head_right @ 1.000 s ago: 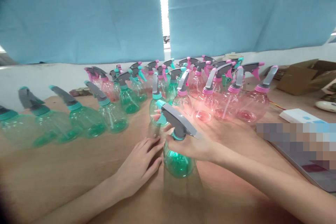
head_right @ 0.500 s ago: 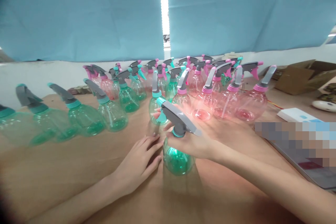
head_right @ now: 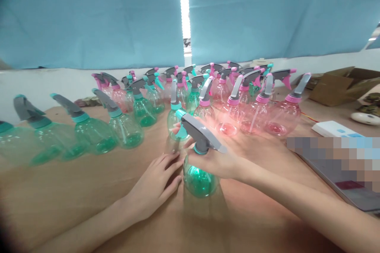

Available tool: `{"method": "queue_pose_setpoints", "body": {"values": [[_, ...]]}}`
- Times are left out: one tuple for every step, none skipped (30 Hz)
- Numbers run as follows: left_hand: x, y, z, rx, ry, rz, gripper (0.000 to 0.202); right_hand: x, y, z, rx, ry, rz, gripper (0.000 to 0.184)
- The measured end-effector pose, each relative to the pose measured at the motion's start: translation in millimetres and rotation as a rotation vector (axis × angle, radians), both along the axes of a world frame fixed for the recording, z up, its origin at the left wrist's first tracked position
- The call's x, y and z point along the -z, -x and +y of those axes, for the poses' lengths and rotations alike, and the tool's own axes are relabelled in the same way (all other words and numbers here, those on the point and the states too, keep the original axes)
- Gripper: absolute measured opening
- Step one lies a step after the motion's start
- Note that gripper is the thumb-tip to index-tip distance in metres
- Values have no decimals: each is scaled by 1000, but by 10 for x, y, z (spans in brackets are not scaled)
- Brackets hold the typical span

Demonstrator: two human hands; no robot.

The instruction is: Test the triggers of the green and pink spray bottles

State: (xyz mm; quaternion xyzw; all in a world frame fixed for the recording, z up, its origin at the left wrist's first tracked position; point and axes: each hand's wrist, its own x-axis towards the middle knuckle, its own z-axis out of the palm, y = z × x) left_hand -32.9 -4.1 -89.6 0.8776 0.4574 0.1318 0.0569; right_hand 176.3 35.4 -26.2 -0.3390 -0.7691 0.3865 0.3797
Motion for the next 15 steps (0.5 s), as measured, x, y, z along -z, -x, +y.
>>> {"method": "queue_pose_setpoints", "body": {"values": [[1, 1, 0, 0, 1, -1, 37, -18, 6, 1, 0, -14, -8, 39], [3, 4, 0, 0, 1, -2, 37, -40, 15, 2, 2, -37, -8, 38], [4, 6, 0, -1, -2, -4, 37, -65, 27, 2, 2, -63, -3, 38], [4, 8, 0, -2, -8, -6, 37, -89, 39, 1, 5, -91, 10, 36], [5, 10, -1, -2, -13, -6, 36, -110, 50, 0, 12, -116, 23, 33], [5, 11, -2, -3, -19, -5, 36, -126, 60, -1, 17, -132, 30, 28], [4, 12, -2, -3, -23, -2, 36, -136, 66, -3, 21, -135, 28, 21], [3, 11, -3, -3, -25, 0, 36, -140, 69, -4, 20, -128, 23, 14], [2, 10, -4, -4, -26, 3, 36, -139, 69, -5, 22, -116, 19, 9], [0, 9, -4, -5, -28, 5, 36, -136, 67, -5, 22, -103, 17, 8], [-2, 8, -4, -5, -27, 8, 36, -133, 64, -5, 17, -92, 15, 11], [-3, 7, -3, -4, -26, 10, 37, -131, 61, -3, 5, -89, 15, 12], [-5, 7, -2, -3, -24, 11, 38, -132, 58, -1, -7, -92, 12, 13], [-6, 7, 0, -2, -23, 13, 38, -135, 57, 1, -19, -99, 9, 12], [-6, 7, 2, -1, -21, 16, 39, -140, 56, 3, -27, -108, 4, 12]]}}
